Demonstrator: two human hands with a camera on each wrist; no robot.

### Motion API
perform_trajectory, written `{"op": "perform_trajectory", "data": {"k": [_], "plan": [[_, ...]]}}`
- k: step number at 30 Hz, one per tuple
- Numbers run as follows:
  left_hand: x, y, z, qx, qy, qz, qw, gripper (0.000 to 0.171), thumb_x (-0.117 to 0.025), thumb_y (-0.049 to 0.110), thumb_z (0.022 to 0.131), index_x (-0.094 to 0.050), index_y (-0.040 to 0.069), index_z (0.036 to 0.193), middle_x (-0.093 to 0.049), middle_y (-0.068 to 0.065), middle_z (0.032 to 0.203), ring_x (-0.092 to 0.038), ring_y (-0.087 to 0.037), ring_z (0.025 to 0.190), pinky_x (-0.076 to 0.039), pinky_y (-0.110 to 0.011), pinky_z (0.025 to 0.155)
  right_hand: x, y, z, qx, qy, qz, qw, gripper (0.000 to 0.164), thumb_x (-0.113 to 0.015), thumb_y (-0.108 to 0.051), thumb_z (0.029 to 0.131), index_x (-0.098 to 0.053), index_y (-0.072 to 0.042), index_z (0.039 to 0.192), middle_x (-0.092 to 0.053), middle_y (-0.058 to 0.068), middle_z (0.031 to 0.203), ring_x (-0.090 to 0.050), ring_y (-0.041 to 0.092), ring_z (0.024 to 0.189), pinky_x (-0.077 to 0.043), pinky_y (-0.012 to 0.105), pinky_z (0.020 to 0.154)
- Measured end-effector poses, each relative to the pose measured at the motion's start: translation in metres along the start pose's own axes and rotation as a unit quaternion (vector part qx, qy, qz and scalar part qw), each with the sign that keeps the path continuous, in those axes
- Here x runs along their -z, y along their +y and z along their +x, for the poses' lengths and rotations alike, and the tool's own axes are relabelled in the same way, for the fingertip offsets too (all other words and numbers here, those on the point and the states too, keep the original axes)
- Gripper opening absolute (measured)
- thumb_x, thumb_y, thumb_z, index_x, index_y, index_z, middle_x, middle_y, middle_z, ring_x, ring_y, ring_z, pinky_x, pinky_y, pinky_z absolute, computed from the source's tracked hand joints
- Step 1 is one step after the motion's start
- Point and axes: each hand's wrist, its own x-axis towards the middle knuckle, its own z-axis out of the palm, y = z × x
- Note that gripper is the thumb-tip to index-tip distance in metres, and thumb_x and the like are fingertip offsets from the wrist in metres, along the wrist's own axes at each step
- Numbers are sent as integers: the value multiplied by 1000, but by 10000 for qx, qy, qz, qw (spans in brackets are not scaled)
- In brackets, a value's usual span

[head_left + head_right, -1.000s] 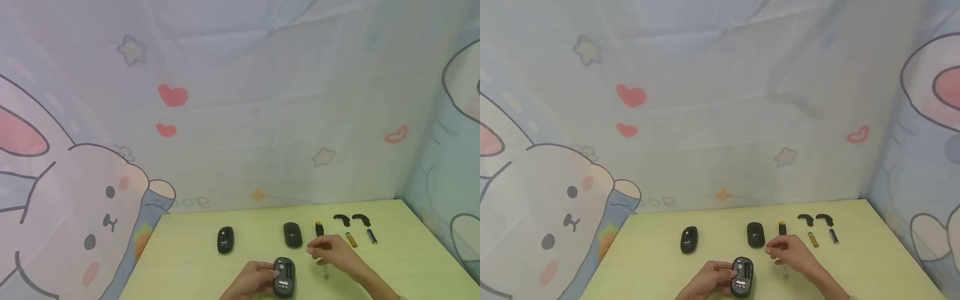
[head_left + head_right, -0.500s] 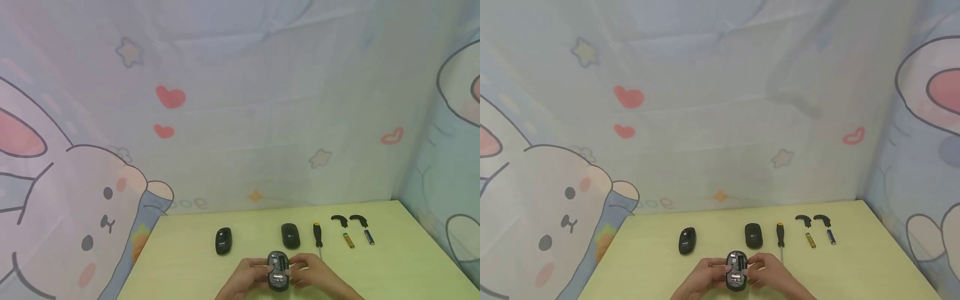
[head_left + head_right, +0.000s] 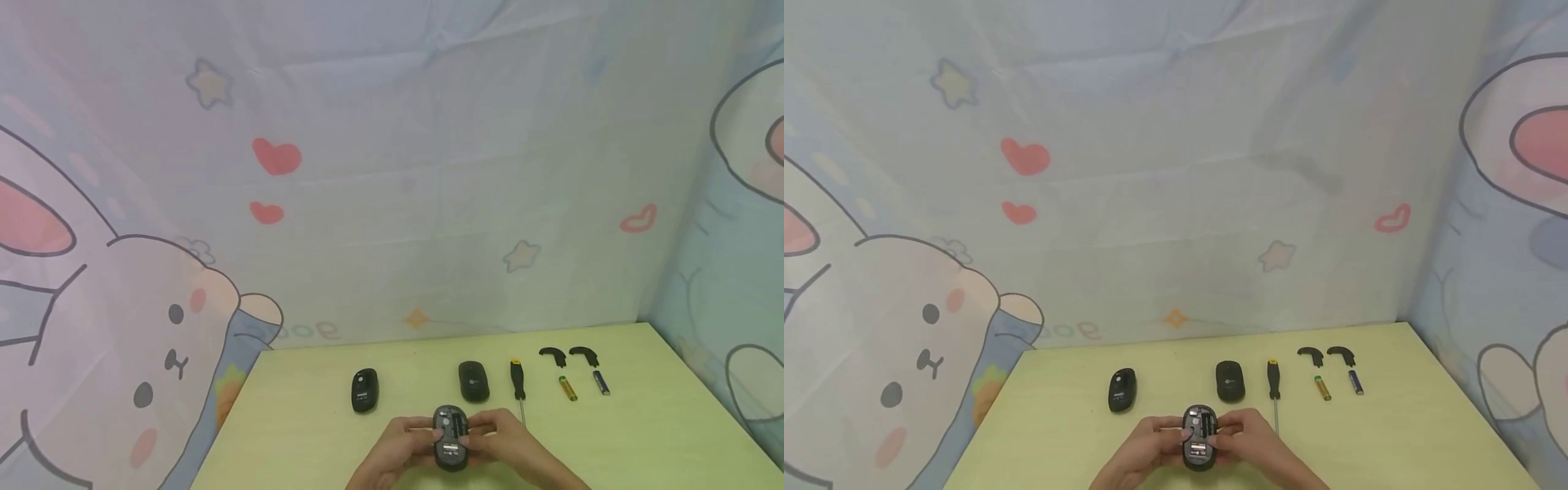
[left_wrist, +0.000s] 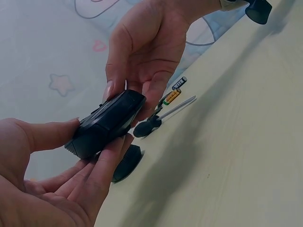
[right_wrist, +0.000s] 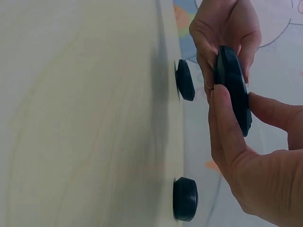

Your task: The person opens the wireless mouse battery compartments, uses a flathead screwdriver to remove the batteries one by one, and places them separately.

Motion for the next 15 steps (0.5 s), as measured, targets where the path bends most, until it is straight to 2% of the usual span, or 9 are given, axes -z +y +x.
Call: {"op": "perform_trajectory", "data": {"k": [3,9,15], "plan": [[3,1,0,-65,-50,2,10000,49,-73,15,95,-61,-10,136,-79,-18,110,-80,-21,92,-68,-34,84,-1,-1,2,37,123,-106,9999,44,-81,-20,91,-70,8,124,-77,7,101,-70,17,98,-67,35,83],[8,2,2,-163,-3,21,9999,49,-73,14,95,-62,-11,135,-79,-19,109,-79,-19,89,-68,-33,83,-6,-4,6,-62,82,455,9989,50,-81,-15,91,-65,13,128,-74,10,103,-72,16,91,-69,37,82],[12,6,5,-195,134,142,9996,44,-74,14,94,-66,-7,132,-80,-18,106,-78,-17,84,-68,-32,79,-8,-6,12,-85,191,599,9980,50,-79,-12,91,-62,15,130,-73,13,105,-72,16,89,-69,38,82]]}}
